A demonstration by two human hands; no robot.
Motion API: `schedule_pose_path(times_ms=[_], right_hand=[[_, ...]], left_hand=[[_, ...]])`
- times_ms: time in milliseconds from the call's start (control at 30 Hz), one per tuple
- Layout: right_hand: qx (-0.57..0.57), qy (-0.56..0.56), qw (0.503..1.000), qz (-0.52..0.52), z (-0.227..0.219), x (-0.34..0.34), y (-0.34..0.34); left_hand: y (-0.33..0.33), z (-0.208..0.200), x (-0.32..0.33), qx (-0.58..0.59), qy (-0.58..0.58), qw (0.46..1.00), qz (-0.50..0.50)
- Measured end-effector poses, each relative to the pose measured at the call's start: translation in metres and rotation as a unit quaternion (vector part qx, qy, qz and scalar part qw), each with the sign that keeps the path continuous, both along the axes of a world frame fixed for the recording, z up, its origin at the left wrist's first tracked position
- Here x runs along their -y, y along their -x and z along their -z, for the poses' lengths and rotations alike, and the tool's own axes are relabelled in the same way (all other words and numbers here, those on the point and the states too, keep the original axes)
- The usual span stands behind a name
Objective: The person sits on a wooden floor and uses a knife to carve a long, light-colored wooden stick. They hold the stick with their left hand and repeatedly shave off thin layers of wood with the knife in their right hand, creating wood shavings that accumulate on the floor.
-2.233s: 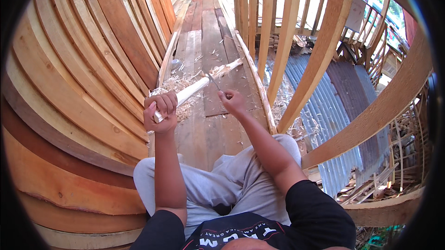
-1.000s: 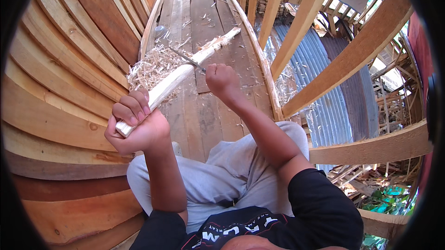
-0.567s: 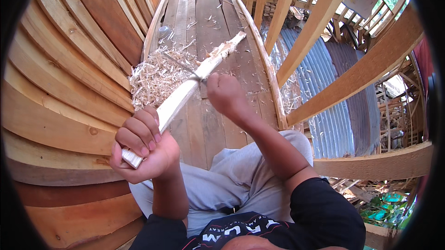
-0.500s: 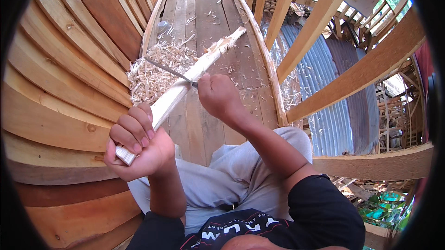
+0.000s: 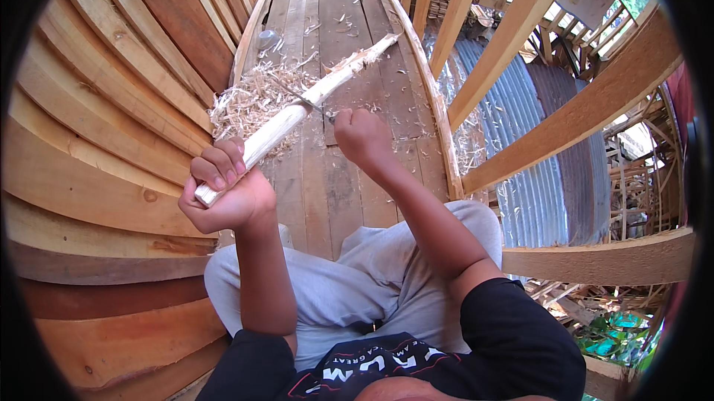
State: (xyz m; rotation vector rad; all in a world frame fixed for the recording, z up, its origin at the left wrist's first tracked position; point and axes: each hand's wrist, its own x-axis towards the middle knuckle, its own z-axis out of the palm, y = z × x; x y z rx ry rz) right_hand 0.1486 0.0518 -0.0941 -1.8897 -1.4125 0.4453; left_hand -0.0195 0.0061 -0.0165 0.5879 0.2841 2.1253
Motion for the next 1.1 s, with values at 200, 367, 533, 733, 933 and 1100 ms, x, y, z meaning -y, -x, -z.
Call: schedule_pose_path(times_ms=[200,367,533,733,933,1100], right_hand=[[0.0,-0.026,0.998,-0.056,-0.022,0.005,-0.004],[0.025,0.003,0.998,-0.051,-0.018,0.015,0.016],[0.019,-0.07,0.997,-0.031,-0.009,-0.004,-0.005],[-0.019,-0.096,0.995,-0.028,0.004,-0.006,-0.006],[0.022,-0.059,0.996,-0.066,-0.009,0.007,0.016],[0.003,-0.053,0.999,-0.004,-0.002,-0.001,0.011]], left_hand=[[-0.015,0.003,0.01,-0.068,-0.034,0.997,0.003],[-0.011,0.008,0.005,-0.05,-0.031,0.998,-0.005],[-0.017,0.005,0.008,-0.064,-0.042,0.997,-0.004],[-0.019,-0.001,0.016,-0.097,-0.041,0.994,0.009],[-0.008,0.004,0.009,-0.045,-0.043,0.998,0.004],[-0.015,0.008,0.002,-0.093,-0.071,0.993,-0.004]])
